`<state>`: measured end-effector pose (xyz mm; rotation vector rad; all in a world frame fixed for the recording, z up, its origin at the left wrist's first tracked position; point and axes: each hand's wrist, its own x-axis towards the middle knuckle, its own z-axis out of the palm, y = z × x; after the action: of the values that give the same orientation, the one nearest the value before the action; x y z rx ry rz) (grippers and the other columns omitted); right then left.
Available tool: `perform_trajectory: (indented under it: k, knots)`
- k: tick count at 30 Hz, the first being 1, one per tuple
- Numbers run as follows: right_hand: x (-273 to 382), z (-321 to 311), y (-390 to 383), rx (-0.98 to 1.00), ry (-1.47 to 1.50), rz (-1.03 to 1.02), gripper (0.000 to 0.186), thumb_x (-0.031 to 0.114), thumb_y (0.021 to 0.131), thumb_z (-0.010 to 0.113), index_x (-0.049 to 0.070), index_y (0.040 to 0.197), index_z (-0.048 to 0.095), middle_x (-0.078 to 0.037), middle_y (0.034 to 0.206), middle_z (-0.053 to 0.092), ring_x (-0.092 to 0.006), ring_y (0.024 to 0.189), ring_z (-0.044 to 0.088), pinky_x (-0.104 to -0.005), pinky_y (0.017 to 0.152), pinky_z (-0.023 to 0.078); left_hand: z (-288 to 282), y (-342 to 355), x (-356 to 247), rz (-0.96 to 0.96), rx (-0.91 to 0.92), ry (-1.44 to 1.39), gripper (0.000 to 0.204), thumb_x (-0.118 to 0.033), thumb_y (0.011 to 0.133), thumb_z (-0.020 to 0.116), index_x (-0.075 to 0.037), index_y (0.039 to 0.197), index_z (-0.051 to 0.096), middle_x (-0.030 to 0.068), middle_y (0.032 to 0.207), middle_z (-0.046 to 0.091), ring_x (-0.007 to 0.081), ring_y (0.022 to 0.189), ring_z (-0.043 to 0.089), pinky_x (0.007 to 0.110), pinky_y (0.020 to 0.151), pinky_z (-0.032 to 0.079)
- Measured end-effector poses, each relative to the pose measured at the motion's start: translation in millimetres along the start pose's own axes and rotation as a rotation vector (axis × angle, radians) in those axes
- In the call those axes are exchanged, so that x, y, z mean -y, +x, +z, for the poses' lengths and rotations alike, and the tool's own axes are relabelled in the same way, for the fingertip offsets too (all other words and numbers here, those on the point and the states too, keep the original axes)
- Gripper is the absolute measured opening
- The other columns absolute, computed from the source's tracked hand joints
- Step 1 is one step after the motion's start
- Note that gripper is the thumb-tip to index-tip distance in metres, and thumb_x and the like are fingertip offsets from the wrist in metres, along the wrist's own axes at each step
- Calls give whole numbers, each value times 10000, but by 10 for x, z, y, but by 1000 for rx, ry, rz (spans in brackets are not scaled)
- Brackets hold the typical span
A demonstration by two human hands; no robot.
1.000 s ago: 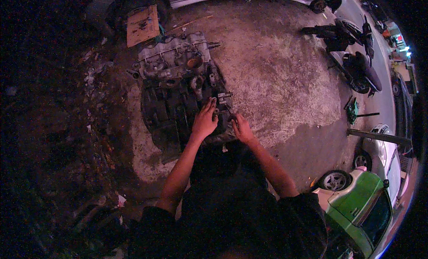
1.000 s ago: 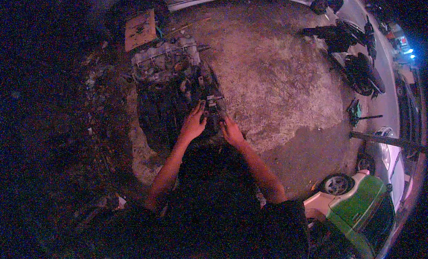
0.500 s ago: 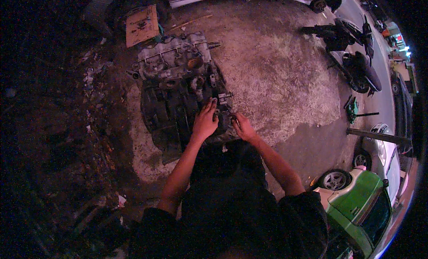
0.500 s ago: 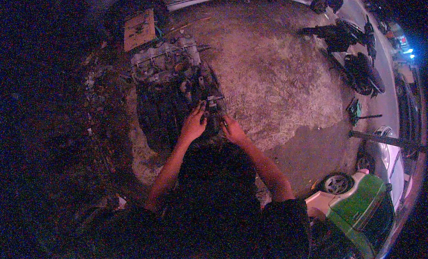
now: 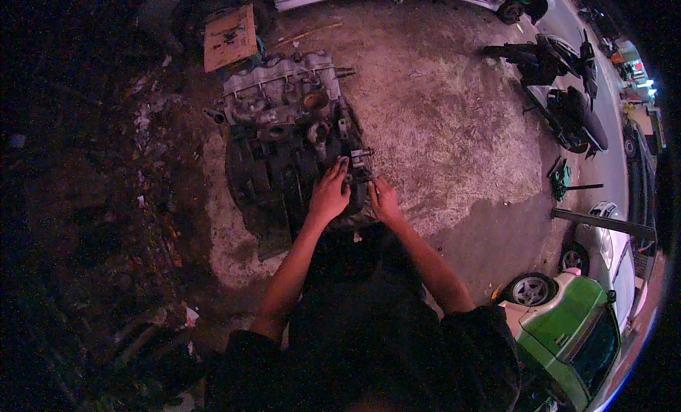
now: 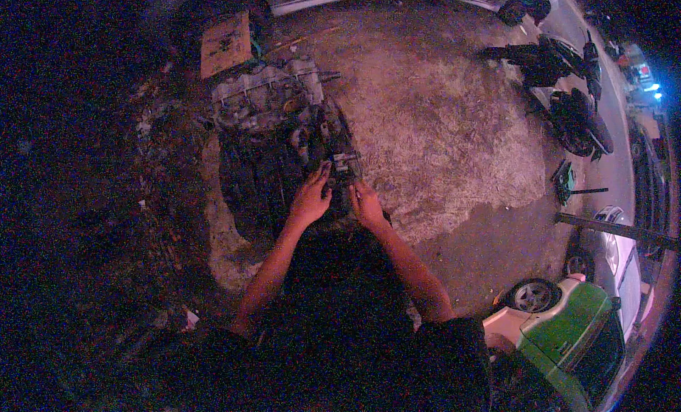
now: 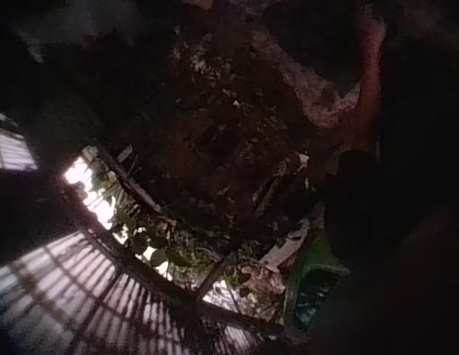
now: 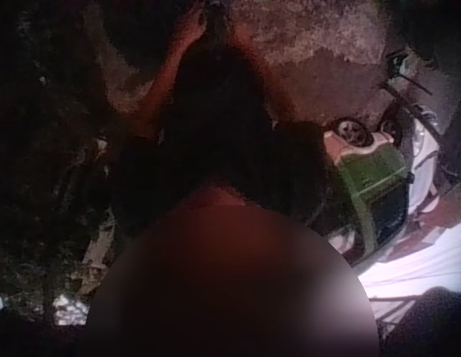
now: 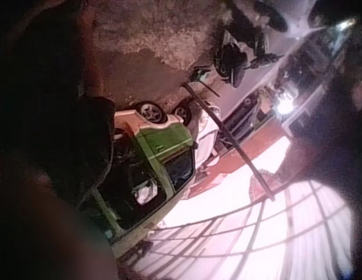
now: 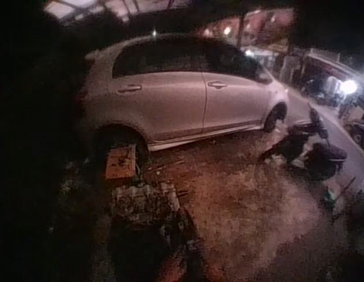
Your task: The person uses a wrench to loosen and remove bolts from a car engine block resting on the ground. They repeatedly reposition the wrench and apply torque to different bolt locations while stabilizing the engine with the other hand.
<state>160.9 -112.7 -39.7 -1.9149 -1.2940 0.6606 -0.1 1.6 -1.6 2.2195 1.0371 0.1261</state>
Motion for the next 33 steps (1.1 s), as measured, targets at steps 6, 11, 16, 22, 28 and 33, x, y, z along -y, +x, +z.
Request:
perform_trajectory:
  k: [6,11,16,22,28,33]
  knots:
    - [77,14,81,-94,43,-55,238,162,1035,515,-47,940,579,-298,877,578,-508,798,583,-523,675,455,-56,-13,-79,-45,52,51,741,-203,926,608,-119,1591,292,85,1668,256,323,1478,353,529,1152,368]
    - [60,22,355,-145,13,-168,231,144,1024,530,-26,884,601,-286,688,550,-489,642,577,-528,592,436,-68,-42,-110,-67,71,-114,828,-232,906,646,-132,1613,225,84,1677,227,341,1483,337,465,1168,372]
    - [77,92,503,-230,-29,-103,247,164,1014,557,-36,892,636,-291,671,573,-467,613,593,-523,577,437,-16,-18,-50,-61,69,-96,861,-253,887,677,-139,1613,228,84,1674,238,343,1466,365,465,1168,372]
    - [150,33,415,-269,11,-75,221,175,1002,582,-21,914,632,-291,705,595,-466,647,609,-504,607,464,55,8,74,-49,64,-80,813,-245,897,665,-146,1603,273,81,1672,246,350,1447,394,473,1154,384]
    - [-9,7,170,-291,78,-74,215,175,1025,566,-2,909,602,-227,736,607,-397,645,601,-444,617,467,79,16,94,-11,16,-66,753,-224,917,629,-138,1591,305,81,1664,269,361,1435,409,496,1148,383]
    - [-215,101,-18,-269,113,8,180,148,1035,553,-5,944,579,-206,760,588,-355,666,581,-420,642,457,51,28,94,7,-14,-117,716,-216,930,602,-143,1585,323,84,1658,283,358,1425,422,511,1136,390]
